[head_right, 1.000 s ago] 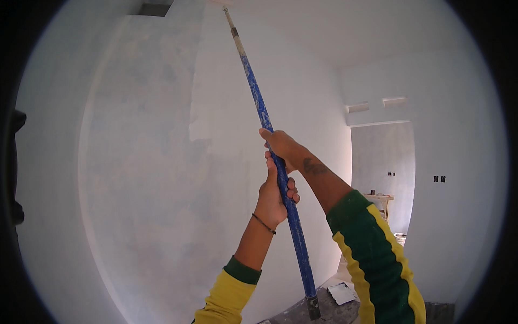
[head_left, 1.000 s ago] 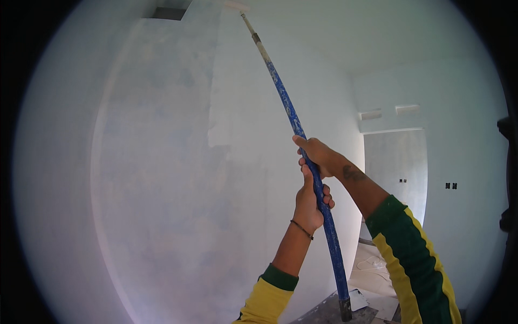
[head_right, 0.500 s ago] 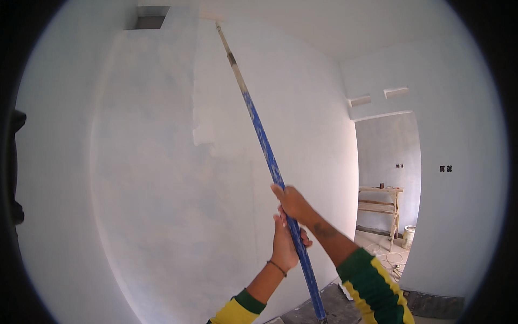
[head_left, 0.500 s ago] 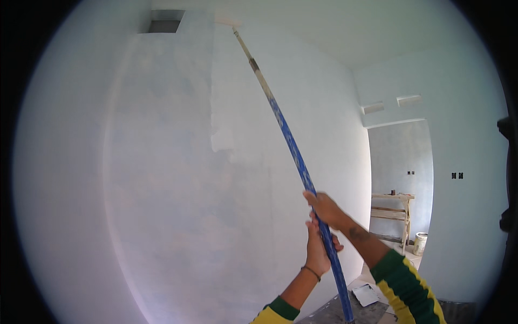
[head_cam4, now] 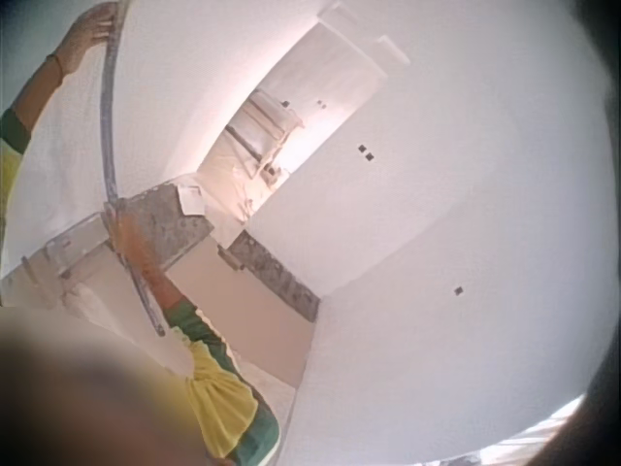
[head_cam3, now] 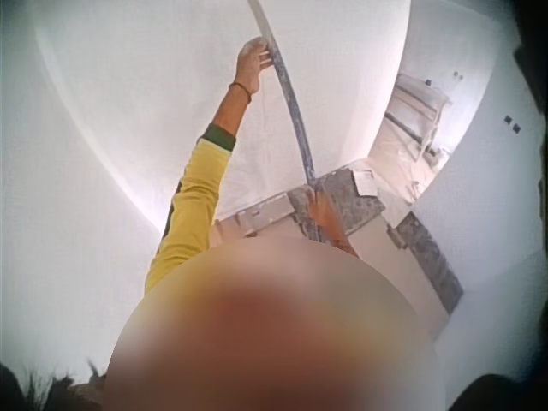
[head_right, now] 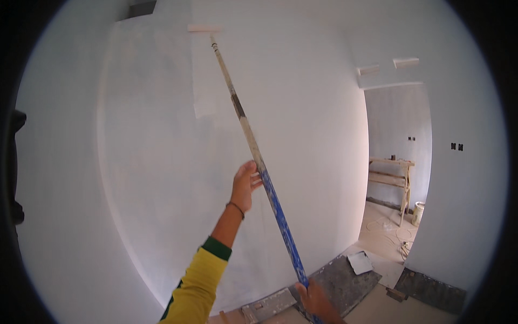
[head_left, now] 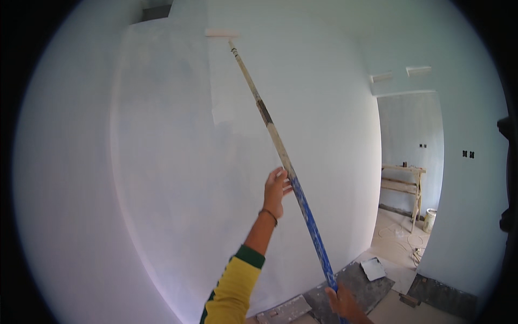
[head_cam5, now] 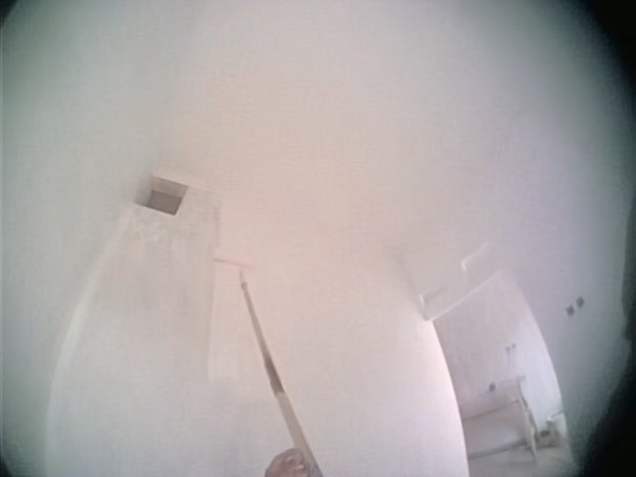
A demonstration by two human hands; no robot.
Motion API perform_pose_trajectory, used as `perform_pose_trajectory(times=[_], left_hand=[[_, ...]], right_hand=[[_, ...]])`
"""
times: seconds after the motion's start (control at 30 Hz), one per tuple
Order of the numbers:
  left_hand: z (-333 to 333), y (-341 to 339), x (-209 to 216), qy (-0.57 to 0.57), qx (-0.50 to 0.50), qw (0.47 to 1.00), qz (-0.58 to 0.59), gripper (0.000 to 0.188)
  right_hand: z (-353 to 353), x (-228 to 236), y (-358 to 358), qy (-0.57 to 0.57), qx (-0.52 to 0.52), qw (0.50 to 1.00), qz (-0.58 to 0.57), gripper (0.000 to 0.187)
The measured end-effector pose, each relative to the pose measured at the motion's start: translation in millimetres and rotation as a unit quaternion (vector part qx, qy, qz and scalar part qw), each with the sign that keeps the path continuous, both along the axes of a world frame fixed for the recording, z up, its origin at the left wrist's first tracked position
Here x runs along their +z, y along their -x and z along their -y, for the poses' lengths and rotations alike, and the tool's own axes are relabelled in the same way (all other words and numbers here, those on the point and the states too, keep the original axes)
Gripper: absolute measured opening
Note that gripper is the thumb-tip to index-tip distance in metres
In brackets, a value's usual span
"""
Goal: The person paints a wall white using a roller on an extension pole. They repeatedly dip the roller into a paint tray and apply paint to the wall surface. The person also handles a white bucket labeled 'WATER PROOF', opening and closing its lid, and moves it within the room.
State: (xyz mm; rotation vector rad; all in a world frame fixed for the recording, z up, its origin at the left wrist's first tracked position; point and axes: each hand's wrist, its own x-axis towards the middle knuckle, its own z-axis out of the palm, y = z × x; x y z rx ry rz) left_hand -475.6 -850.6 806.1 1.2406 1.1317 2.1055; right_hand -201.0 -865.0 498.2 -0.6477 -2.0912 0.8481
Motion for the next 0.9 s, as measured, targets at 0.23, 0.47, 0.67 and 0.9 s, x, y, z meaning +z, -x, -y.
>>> perform_pose_trajectory(times=[0.23,0.47,0.67,0.9], left_hand=[[-19,-27,-43,0.059,0.033,0.997,-0.042,0.031],[-16,-94,-137,0.116,0.085,0.988,0.059,0.023],[35,-117,-195,0.174,0.040,0.983,0.046,0.027],[61,-82,-158,0.209,0.220,0.908,-0.290,0.088]], right_hand=[[97,-190,-183,-0.107,-0.042,0.970,0.214,0.047],[190,-221,-315,0.207,-0.042,0.934,0.287,0.052],[232,-245,-334,0.302,-0.050,0.923,0.233,0.047],[225,-243,-228,0.264,-0.001,0.955,0.138,0.044]])
